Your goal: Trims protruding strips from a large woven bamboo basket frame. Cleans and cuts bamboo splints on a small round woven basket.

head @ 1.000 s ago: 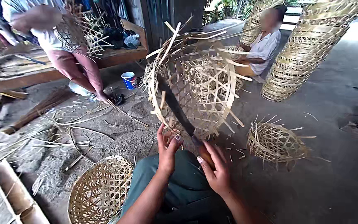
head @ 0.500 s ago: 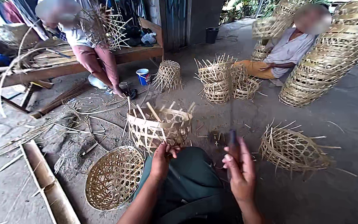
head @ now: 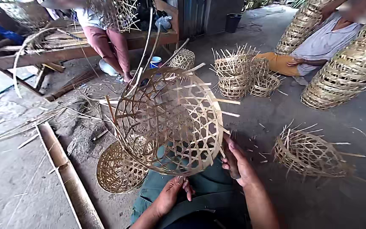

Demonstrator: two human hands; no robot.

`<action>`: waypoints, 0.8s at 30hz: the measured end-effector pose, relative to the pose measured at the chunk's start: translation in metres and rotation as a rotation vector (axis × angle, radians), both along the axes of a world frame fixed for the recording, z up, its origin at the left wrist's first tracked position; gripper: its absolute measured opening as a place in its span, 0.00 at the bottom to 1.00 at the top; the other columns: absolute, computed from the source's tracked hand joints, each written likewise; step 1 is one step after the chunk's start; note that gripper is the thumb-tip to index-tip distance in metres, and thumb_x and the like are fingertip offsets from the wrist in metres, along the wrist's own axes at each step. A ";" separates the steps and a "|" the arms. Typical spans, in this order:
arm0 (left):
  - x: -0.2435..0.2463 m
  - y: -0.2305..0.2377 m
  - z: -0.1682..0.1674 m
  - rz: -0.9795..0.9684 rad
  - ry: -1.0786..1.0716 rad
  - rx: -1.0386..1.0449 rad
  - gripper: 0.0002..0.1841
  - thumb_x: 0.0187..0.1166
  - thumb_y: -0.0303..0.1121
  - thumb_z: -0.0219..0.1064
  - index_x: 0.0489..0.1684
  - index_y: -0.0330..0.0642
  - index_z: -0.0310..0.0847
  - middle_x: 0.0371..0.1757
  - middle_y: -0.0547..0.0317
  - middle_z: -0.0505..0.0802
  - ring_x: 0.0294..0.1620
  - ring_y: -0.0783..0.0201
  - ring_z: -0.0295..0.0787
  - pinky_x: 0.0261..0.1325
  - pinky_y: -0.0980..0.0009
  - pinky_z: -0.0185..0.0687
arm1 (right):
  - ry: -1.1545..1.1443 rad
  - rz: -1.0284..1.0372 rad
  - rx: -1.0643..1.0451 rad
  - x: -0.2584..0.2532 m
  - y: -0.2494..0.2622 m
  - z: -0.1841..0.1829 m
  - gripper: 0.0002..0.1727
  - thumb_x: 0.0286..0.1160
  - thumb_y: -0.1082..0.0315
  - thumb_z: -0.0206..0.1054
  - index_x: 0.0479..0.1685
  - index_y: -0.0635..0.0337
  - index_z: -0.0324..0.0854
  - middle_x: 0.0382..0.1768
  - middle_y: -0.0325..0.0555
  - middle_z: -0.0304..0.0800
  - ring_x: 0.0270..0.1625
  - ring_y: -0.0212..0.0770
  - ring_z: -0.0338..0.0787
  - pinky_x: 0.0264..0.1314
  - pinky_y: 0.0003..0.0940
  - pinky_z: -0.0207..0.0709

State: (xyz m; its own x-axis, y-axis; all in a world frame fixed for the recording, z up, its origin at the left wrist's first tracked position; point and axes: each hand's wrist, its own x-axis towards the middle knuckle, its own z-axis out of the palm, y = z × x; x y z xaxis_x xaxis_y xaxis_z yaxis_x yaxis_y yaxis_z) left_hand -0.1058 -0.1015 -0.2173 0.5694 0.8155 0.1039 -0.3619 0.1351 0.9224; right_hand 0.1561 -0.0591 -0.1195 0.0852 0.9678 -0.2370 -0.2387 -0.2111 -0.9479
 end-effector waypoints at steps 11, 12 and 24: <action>-0.061 -0.009 0.053 1.022 0.121 -0.118 0.32 0.91 0.57 0.41 0.86 0.44 0.52 0.58 0.58 0.90 0.49 0.56 0.94 0.46 0.56 0.95 | -0.044 -0.092 -0.024 -0.036 -0.001 -0.007 0.32 0.78 0.73 0.60 0.85 0.55 0.66 0.56 0.51 0.86 0.32 0.38 0.87 0.24 0.29 0.82; -0.072 -0.005 0.063 1.048 0.111 -0.046 0.37 0.88 0.64 0.44 0.87 0.46 0.50 0.65 0.61 0.88 0.53 0.57 0.93 0.46 0.57 0.94 | -0.057 -0.099 -0.009 -0.037 -0.003 -0.006 0.33 0.77 0.73 0.60 0.86 0.55 0.65 0.58 0.51 0.85 0.34 0.38 0.88 0.24 0.29 0.82; -0.052 0.063 0.113 0.808 0.011 0.024 0.27 0.90 0.40 0.41 0.87 0.40 0.54 0.76 0.56 0.82 0.65 0.63 0.87 0.59 0.62 0.89 | -0.158 -0.321 0.327 -0.033 -0.011 0.038 0.34 0.75 0.76 0.63 0.86 0.63 0.63 0.56 0.50 0.86 0.30 0.32 0.86 0.22 0.23 0.79</action>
State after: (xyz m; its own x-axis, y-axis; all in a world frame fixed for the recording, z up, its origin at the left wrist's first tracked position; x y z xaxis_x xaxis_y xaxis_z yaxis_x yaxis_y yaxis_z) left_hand -0.1575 -0.0383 -0.1039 -0.1940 0.9731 0.1245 -0.3297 -0.1843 0.9259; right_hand 0.1231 -0.0705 -0.0811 0.4022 0.9083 0.1153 -0.0911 0.1650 -0.9821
